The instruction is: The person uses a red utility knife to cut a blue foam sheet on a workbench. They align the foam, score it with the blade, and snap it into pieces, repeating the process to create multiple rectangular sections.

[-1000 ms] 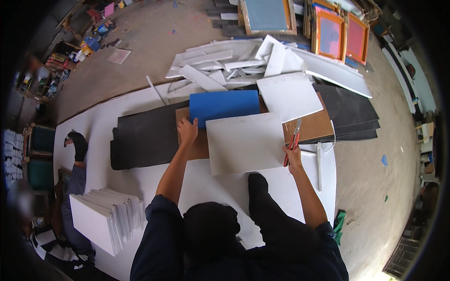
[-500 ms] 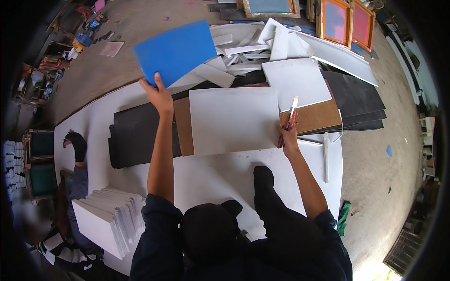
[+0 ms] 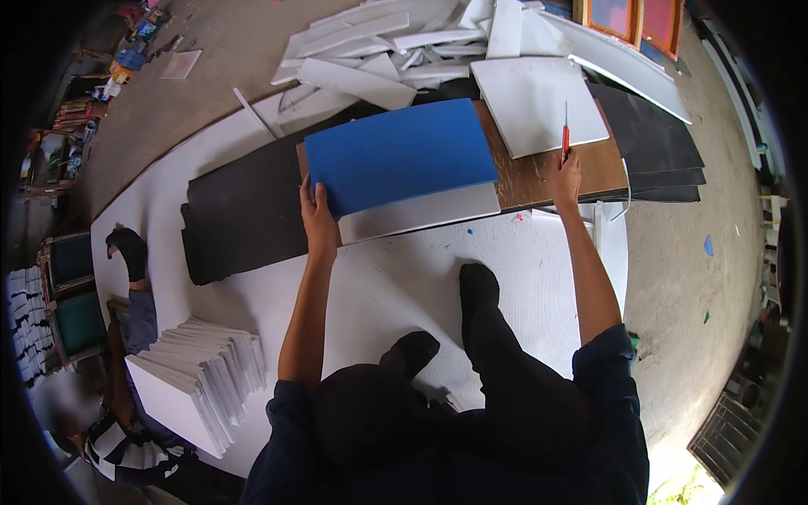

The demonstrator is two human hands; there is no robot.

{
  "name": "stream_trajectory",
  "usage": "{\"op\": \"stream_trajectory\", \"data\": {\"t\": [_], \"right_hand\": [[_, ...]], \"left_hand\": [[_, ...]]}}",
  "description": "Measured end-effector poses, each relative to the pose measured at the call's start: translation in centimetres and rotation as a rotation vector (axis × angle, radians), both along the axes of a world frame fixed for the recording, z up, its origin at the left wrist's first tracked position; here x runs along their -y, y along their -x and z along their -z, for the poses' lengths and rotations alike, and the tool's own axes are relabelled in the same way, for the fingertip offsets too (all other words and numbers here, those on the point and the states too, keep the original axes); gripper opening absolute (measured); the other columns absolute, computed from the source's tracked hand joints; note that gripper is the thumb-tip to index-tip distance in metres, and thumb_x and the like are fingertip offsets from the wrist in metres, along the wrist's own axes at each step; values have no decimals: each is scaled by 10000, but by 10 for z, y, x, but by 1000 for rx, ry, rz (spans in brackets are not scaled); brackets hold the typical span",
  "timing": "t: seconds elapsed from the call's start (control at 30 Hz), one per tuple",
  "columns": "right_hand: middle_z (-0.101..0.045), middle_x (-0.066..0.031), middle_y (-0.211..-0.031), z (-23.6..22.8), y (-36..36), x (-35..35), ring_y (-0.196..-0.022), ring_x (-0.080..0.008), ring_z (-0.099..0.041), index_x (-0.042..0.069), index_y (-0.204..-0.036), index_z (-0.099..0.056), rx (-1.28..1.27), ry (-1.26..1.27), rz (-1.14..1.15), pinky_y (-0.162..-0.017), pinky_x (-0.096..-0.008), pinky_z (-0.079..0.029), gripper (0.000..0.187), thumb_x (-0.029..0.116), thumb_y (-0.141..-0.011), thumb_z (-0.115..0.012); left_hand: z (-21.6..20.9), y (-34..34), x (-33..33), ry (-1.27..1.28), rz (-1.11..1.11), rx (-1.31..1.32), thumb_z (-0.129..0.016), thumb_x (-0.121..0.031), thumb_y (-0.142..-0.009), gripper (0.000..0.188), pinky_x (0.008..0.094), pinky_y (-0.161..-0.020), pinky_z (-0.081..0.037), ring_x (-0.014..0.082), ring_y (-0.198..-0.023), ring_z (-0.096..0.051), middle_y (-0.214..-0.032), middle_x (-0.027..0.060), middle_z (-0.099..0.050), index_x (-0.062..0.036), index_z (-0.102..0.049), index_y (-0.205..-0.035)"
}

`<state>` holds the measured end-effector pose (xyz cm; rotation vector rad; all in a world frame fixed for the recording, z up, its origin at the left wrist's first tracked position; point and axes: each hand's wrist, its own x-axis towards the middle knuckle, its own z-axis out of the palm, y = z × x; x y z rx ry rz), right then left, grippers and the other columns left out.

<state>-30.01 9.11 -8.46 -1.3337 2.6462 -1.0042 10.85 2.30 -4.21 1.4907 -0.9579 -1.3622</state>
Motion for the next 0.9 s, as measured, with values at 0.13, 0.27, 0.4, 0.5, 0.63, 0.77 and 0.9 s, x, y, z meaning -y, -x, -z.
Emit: {"op": "stream_trajectory", "data": {"t": [0.13, 0.27, 0.4, 0.5, 0.63, 0.77, 0.9], "right_hand": [[-501, -225, -1012, 7, -16, 5, -876, -339, -542, -11, -1191, -412, -394, -116, 9, -755, -408, -438, 390, 120, -847, -540], [-560, -159, -1006, -25, -65, -3, -863, -235, -586, 30, -1222, -425, 200, -11, -270, -751, -344, -478, 433, 111, -827, -582], [-589, -117, -1015, -22, -92, 5, -860, -170, -611, 42, -1216, -436, 453, -93, -393, -749, -281, -506, 457, 71, -796, -616], [-602, -128, -1011, -33, -95, 10, -861, -180, -610, 38, -1206, -429, 523, -108, -324, -757, -291, -499, 493, 18, -756, -628], [-607, -128, -1032, -34, -96, 12, -894, -174, -603, 52, -1222, -432, 596, -107, -298, -815, -288, -490, 519, 15, -747, -640], [-602, -125, -1054, -34, -96, 6, -927, -163, -583, 48, -1223, -442, 664, -121, -271, -860, -282, -465, 509, 1, -752, -628], [-602, -121, -1052, -32, -98, -1, -924, -155, -574, 35, -1220, -443, 708, -113, -277, -862, -272, -453, 494, -7, -758, -614]], "left_hand": [[24, -3, -16, 36, 44, 110, -398, -338, -946, 522, 333, -947, -368, 238, -1221, -372, -1321, 159, -378, -78, -252, -1376], [21, 12, -19, 75, 73, 249, -426, -298, -939, 473, 316, -940, -370, 228, -1157, -437, -1298, 159, -394, -63, -338, -1340], [16, -2, -10, 96, 137, 660, -505, -222, -908, 376, 300, -876, -408, 188, -977, -536, -1135, 115, -485, -55, -494, -1245], [0, -13, -3, 44, 179, 494, -566, -180, -871, 343, 285, -822, -430, 160, -869, -546, -1023, 82, -504, -61, -553, -1193], [2, -38, 6, 64, 293, 478, -603, -155, -843, 364, 262, -807, -436, 141, -864, -544, -1003, 69, -524, -80, -555, -1197], [8, -45, -3, 33, 353, 431, -608, -134, -833, 365, 246, -809, -434, 131, -866, -543, -987, 57, -537, -96, -561, -1194], [14, -47, -9, 15, 354, 405, -609, -117, -829, 369, 242, -803, -433, 129, -858, -543, -998, 61, -540, -96, -560, -1194]]}}
